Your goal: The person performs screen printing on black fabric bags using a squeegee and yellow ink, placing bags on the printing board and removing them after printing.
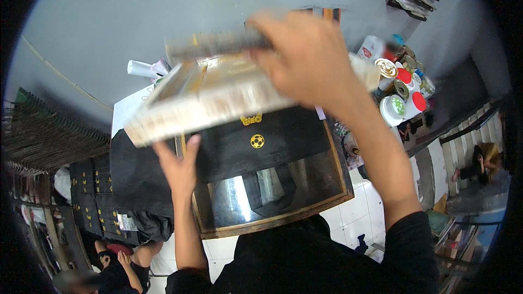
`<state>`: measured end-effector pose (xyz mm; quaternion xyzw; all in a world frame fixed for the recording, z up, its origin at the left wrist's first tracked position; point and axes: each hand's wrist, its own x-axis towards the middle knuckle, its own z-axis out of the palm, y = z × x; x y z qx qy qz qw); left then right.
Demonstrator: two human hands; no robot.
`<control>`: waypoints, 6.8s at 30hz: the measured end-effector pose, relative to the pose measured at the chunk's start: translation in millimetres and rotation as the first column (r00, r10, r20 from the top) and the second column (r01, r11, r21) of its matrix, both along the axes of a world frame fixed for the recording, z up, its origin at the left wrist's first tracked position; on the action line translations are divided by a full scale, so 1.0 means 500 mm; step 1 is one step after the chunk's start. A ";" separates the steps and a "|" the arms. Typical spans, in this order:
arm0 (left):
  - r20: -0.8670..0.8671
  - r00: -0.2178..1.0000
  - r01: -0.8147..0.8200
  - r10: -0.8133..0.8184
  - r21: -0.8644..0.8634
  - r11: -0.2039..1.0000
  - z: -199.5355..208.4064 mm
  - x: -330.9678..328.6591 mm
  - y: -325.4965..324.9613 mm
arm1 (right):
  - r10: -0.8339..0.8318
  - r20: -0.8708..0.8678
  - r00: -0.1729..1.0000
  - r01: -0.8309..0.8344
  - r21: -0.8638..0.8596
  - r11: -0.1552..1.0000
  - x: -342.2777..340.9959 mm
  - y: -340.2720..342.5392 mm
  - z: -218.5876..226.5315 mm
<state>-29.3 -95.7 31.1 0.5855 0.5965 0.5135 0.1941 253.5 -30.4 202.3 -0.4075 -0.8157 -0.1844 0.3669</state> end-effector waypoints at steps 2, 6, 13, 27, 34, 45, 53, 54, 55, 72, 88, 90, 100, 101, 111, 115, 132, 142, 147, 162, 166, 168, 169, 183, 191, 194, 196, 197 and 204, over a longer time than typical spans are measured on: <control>-0.289 0.957 -0.051 -0.036 -0.290 0.956 -0.045 -0.002 0.019 | 0.022 -0.024 0.999 -0.020 0.056 0.998 0.002 0.058 0.065; -0.476 0.874 -0.349 0.101 -0.469 0.811 -0.126 -0.043 -0.025 | -0.069 -0.030 0.997 0.053 -0.374 0.926 -0.020 0.111 0.182; -0.129 0.954 -0.301 0.272 -0.358 0.884 -0.170 -0.312 -0.109 | -0.023 -0.037 0.999 0.021 -0.050 0.999 -0.002 0.208 0.200; -0.876 0.439 -0.142 -0.197 -0.284 0.948 -0.189 -0.271 -0.111 | -0.069 -0.008 0.998 0.068 -0.071 0.995 -0.001 0.273 0.232; -0.770 0.603 -0.122 -0.209 -0.348 0.930 -0.290 -0.287 -0.153 | -0.049 -0.048 0.998 0.045 -0.080 0.996 -0.002 0.274 0.233; -0.853 0.516 -0.434 0.085 -0.175 0.884 -0.242 -0.323 -0.197 | 0.011 -0.089 0.996 -0.019 -0.090 0.996 -0.015 0.261 0.236; -0.591 0.805 -0.428 0.042 -0.531 0.731 -0.212 -0.302 -0.188 | 0.013 -0.081 0.997 -0.020 -0.081 0.996 -0.014 0.269 0.234; -0.469 0.862 -0.415 0.191 -0.439 0.797 -0.201 -0.319 -0.197 | 0.019 -0.075 0.997 -0.025 -0.075 0.997 -0.018 0.258 0.235; -0.429 0.885 -0.407 0.181 -0.523 0.749 -0.161 -0.324 -0.191 | 0.015 -0.063 0.998 -0.019 -0.070 0.997 -0.017 0.251 0.234; -0.176 0.566 0.607 -0.805 -0.573 0.551 -0.108 0.276 0.077 | -0.070 -0.041 0.997 0.066 -0.087 0.994 0.003 0.288 0.231; -0.536 0.710 0.070 -0.458 -0.593 0.802 -0.164 0.463 0.428 | 0.017 -0.074 0.997 -0.030 -0.173 0.985 0.017 0.247 0.230; -0.497 0.736 0.058 -0.459 -0.629 0.775 -0.156 0.469 0.434 | 0.033 -0.097 0.995 -0.048 -0.163 0.985 0.019 0.247 0.226; -0.525 0.710 0.007 -0.469 -0.661 0.750 -0.158 0.478 0.478 | -0.037 -0.123 0.992 0.008 -0.226 0.974 0.005 0.231 0.243; -0.523 0.712 0.003 -0.468 -0.664 0.747 -0.157 0.479 0.481 | -0.036 -0.123 0.992 0.007 -0.229 0.973 0.005 0.231 0.242; -0.328 0.901 0.202 -0.285 -0.266 0.943 -0.096 0.381 0.448 | 0.093 -0.134 0.987 -0.132 -0.325 0.937 0.000 0.178 0.243; 0.464 0.714 0.510 -0.524 0.169 0.844 0.072 0.288 0.229 | 0.015 -0.040 0.999 -0.026 -0.307 0.951 0.027 0.141 0.149; 0.698 0.710 0.386 0.098 -0.501 0.774 -0.170 0.086 -0.242 | 0.260 0.098 0.961 -0.136 -0.650 0.748 0.002 -0.138 -0.311; 0.758 0.640 0.479 0.126 -0.522 0.706 -0.181 0.067 -0.238 | 0.149 0.238 0.960 0.025 -0.601 0.799 -0.032 0.276 -0.353; 0.856 0.435 0.557 0.280 -0.500 0.663 -0.151 0.046 -0.239 | 0.145 0.291 0.946 0.111 -0.708 0.698 -0.060 0.383 -0.299; -0.074 0.980 0.173 -0.184 -0.129 0.976 0.011 0.075 0.083 | 0.064 0.268 0.961 0.098 -0.546 0.832 -0.051 0.210 -0.377; -0.400 0.881 0.280 -0.252 0.013 0.960 -0.015 0.069 0.183 | 0.091 0.254 0.963 0.070 -0.559 0.826 -0.054 0.142 -0.373; -0.445 0.832 0.321 -0.331 -0.099 0.942 -0.021 0.070 0.176 | 0.093 0.242 0.966 0.061 -0.559 0.827 -0.049 0.103 -0.373; -0.442 0.828 0.328 -0.345 -0.116 0.937 -0.025 0.072 0.163 | 0.092 0.237 0.967 0.058 -0.559 0.827 -0.045 0.082 -0.375; -0.571 0.751 0.278 -0.332 -0.183 0.943 -0.057 0.064 -0.151 | 0.165 0.224 0.960 -0.080 -0.344 0.935 -0.006 -0.184 -0.427; -0.643 0.763 0.224 0.072 0.366 0.903 -0.106 -0.021 -0.162 | 0.172 -0.004 0.985 -0.169 -0.221 0.961 0.005 -0.206 -0.325; -0.406 0.909 0.138 0.096 0.511 0.848 0.002 0.005 -0.107 | 0.139 -0.074 0.988 -0.141 -0.033 0.989 0.002 -0.154 -0.204; 0.011 1.000 0.018 -0.027 0.509 0.861 0.019 0.042 -0.049 | 0.117 -0.059 0.991 -0.114 0.047 0.992 0.002 -0.095 -0.129; 0.212 0.974 -0.028 -0.073 0.438 0.898 0.017 0.050 -0.032 | 0.098 -0.036 0.995 -0.096 0.061 0.994 0.001 -0.068 -0.090; -0.440 0.892 -0.310 0.100 -0.435 0.846 -0.161 -0.095 -0.002 | 0.001 -0.096 0.995 -0.019 -0.190 0.982 -0.014 0.098 0.142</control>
